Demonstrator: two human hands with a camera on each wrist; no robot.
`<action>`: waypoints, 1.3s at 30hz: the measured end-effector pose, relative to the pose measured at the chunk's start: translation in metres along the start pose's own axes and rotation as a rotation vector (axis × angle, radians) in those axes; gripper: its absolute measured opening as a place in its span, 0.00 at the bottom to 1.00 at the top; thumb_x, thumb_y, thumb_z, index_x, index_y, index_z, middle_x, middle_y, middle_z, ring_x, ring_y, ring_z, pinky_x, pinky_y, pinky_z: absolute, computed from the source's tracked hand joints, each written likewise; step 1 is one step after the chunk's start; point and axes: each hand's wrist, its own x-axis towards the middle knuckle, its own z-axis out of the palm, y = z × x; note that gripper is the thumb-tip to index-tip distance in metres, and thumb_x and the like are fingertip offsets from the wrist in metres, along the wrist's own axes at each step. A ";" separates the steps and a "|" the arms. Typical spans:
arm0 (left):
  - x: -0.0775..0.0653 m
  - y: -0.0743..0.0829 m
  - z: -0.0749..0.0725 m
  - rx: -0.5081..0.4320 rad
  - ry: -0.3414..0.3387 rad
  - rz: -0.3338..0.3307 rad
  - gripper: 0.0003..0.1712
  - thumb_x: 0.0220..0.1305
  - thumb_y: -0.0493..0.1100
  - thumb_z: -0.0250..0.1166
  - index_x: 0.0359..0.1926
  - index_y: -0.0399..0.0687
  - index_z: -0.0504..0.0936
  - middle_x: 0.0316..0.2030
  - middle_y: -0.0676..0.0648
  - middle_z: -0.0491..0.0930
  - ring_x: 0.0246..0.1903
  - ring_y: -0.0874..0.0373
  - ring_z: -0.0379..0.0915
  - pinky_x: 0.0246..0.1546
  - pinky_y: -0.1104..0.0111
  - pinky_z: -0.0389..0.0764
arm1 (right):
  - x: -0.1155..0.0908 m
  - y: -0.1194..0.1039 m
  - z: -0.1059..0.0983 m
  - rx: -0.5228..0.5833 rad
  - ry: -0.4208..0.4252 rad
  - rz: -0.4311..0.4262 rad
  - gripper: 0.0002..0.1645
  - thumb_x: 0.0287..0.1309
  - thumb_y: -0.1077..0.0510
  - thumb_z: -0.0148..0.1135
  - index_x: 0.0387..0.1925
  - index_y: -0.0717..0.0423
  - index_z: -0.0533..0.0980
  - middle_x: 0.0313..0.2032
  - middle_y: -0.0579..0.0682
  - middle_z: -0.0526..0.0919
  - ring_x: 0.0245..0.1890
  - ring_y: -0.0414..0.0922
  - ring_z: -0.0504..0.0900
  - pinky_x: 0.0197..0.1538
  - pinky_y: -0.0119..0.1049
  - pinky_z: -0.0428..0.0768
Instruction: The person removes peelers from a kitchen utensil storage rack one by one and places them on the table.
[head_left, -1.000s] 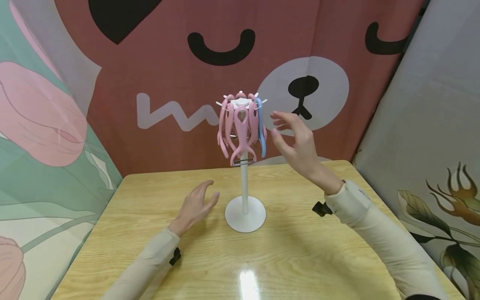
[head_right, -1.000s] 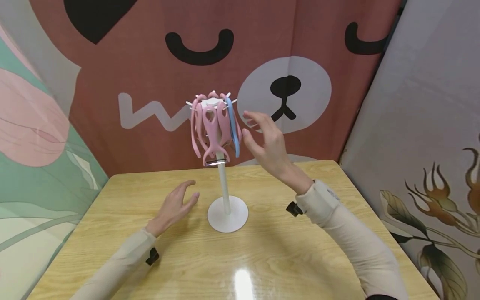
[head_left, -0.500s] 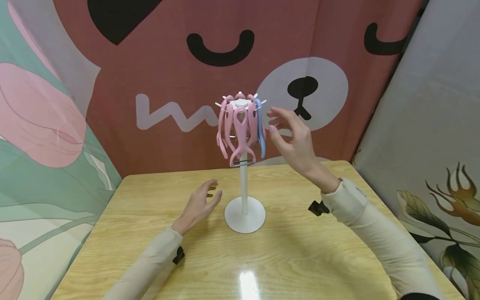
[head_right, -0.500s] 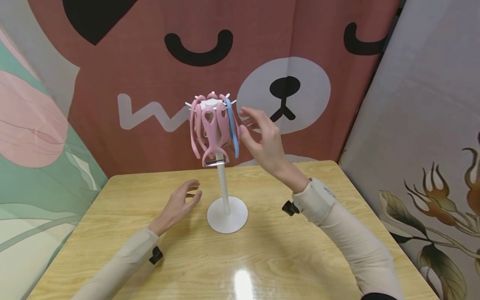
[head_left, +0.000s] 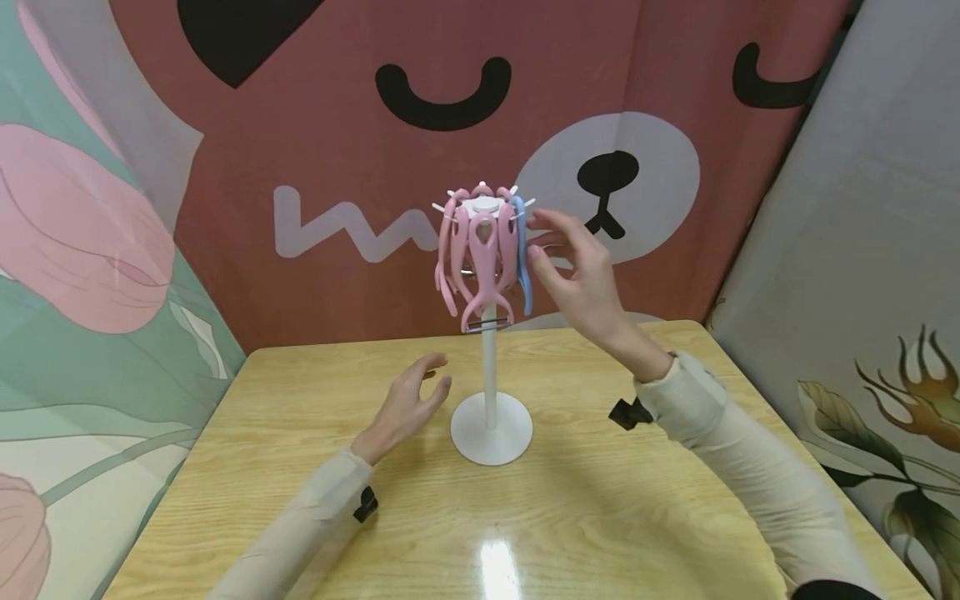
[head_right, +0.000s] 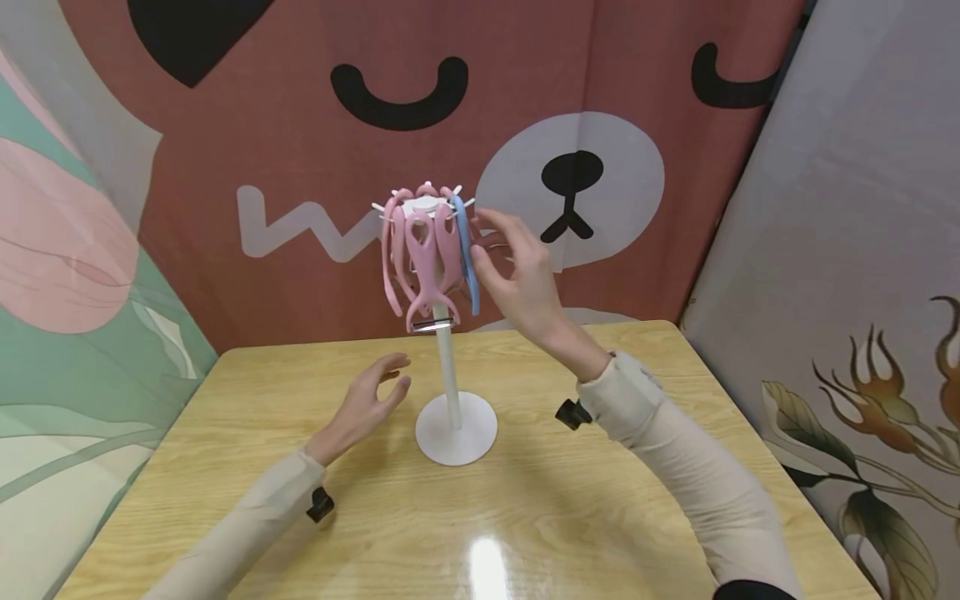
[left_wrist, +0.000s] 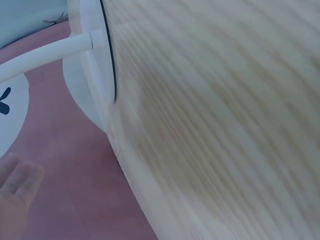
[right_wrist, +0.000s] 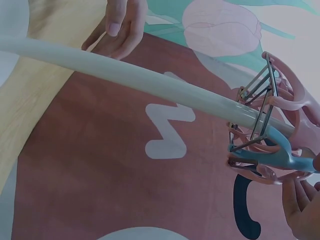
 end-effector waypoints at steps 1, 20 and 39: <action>0.001 0.001 0.001 -0.014 -0.003 0.001 0.26 0.73 0.47 0.59 0.65 0.38 0.70 0.58 0.40 0.76 0.57 0.47 0.74 0.57 0.56 0.77 | 0.000 0.000 0.001 0.009 0.000 0.008 0.24 0.64 0.72 0.59 0.62 0.70 0.70 0.54 0.62 0.78 0.47 0.52 0.81 0.48 0.31 0.82; 0.012 0.011 0.011 -0.204 -0.079 0.008 0.28 0.75 0.47 0.58 0.68 0.39 0.65 0.60 0.39 0.74 0.58 0.45 0.74 0.57 0.53 0.77 | -0.002 0.003 0.006 0.003 0.000 0.105 0.23 0.66 0.70 0.58 0.61 0.67 0.71 0.53 0.61 0.77 0.45 0.51 0.81 0.49 0.40 0.83; 0.019 0.017 0.015 -0.245 -0.088 -0.016 0.26 0.74 0.43 0.59 0.68 0.39 0.66 0.59 0.40 0.76 0.58 0.47 0.74 0.56 0.58 0.78 | -0.003 0.006 0.011 0.055 -0.021 0.070 0.19 0.65 0.72 0.57 0.57 0.72 0.72 0.47 0.64 0.77 0.40 0.50 0.80 0.47 0.31 0.80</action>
